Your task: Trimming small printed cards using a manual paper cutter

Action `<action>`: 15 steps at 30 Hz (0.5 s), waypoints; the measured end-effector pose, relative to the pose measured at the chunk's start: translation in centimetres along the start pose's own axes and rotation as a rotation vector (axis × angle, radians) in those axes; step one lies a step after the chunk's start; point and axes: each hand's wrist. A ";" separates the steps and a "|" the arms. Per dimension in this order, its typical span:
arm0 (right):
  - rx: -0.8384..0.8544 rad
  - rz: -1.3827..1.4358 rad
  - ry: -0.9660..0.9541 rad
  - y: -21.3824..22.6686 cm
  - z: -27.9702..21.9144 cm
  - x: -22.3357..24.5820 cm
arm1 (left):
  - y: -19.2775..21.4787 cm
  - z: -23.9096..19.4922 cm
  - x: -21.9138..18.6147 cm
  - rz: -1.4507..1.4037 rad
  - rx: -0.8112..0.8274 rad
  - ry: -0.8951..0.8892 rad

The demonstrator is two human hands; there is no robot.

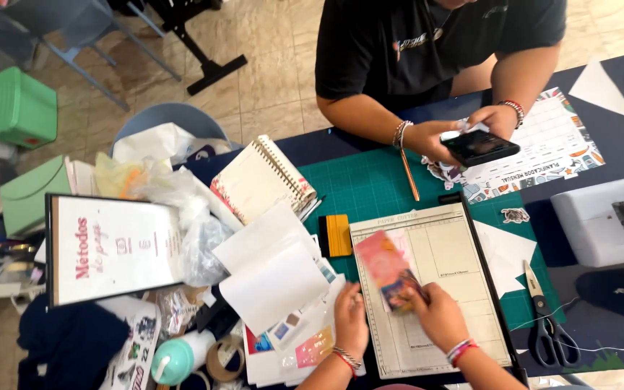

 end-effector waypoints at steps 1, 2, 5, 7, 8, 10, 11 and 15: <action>-0.008 0.005 -0.003 -1.2 0.2 -1.1 | -0.5 0.3 -0.5 0.003 0.007 -0.006; -0.095 -0.084 0.136 -2.5 0.4 -2.2 | -0.9 0.5 -0.8 0.059 0.108 0.021; -0.335 -0.112 0.405 -5.4 0.1 -3.7 | -2.1 0.9 0.6 0.104 0.202 -0.018; -0.511 -0.051 0.544 -6.5 1.0 -3.0 | -2.4 1.8 1.0 0.093 0.199 -0.108; -0.439 0.102 0.378 -6.9 1.1 -2.5 | -2.3 1.6 1.0 0.094 0.182 -0.081; -0.388 0.259 0.201 -7.1 1.6 -1.2 | -2.0 1.8 1.3 0.102 0.187 -0.064; -0.305 0.426 0.045 -6.9 2.0 -0.3 | -1.8 2.3 1.6 0.101 0.176 -0.068; -0.070 0.458 -0.091 -4.2 0.8 3.1 | 0.0 1.4 -1.4 -0.024 0.197 0.157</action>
Point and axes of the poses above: each hand's wrist, its own z-axis towards the middle knuckle, its own y-axis out of the back of the hand, x = y × z, and after that the axes turned 8 degrees about y, right-handed
